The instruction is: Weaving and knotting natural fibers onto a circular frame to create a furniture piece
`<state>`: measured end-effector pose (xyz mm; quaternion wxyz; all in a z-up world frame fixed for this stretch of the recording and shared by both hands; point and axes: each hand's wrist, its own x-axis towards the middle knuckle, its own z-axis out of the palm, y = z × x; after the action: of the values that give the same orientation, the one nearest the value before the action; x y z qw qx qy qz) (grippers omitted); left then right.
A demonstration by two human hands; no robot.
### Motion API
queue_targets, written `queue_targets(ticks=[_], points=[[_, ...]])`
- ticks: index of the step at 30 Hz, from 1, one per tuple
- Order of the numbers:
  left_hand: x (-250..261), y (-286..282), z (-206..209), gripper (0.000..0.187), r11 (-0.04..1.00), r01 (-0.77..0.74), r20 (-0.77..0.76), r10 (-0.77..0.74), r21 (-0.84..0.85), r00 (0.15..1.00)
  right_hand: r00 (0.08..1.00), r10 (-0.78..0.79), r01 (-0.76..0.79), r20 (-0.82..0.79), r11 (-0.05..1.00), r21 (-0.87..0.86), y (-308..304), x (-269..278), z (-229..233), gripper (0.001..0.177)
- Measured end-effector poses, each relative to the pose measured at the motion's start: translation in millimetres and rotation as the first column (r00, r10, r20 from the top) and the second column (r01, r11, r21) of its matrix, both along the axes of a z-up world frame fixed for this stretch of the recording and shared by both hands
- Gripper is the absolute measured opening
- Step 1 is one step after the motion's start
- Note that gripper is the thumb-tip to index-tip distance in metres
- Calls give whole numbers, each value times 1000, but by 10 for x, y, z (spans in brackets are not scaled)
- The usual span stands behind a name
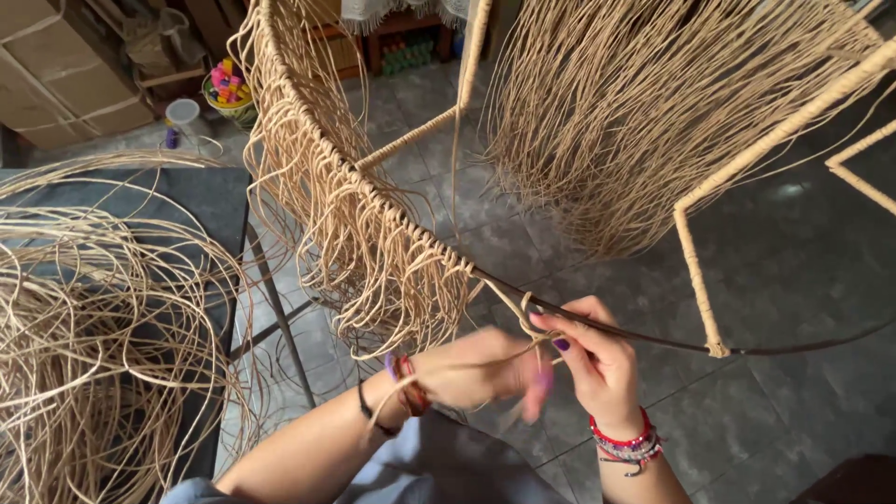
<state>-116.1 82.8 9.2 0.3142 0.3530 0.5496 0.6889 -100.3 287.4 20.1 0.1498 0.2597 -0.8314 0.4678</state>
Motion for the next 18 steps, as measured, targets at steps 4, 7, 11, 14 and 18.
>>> queue_targets(ticks=[4, 7, 11, 14, 18], points=[[57, 102, -384, 23, 744, -127, -617, -432, -656, 658, 999, -29, 30, 21, 999, -35, 38, -34, -69, 28], [2, -55, 105, 32, 898, -42, -416, -162, -439, 895, 999, -26, 27, 41, 999, -39, 60, -18, -82, 30], [-45, -82, 323, 32, 989, 21, -3, -22, -143, 1000, 1000, -19, 20, 23, 999, -34, 58, -27, -76, 33], [-65, 47, 113, 32, 991, -129, 168, 135, -46, 977, 999, -42, 42, -4, 998, -54, 47, -37, -75, 28], [44, 150, 60, 26, 800, -549, -260, 491, -241, 831, 1000, -21, 21, -2, 998, -52, 54, -46, -58, 28]])
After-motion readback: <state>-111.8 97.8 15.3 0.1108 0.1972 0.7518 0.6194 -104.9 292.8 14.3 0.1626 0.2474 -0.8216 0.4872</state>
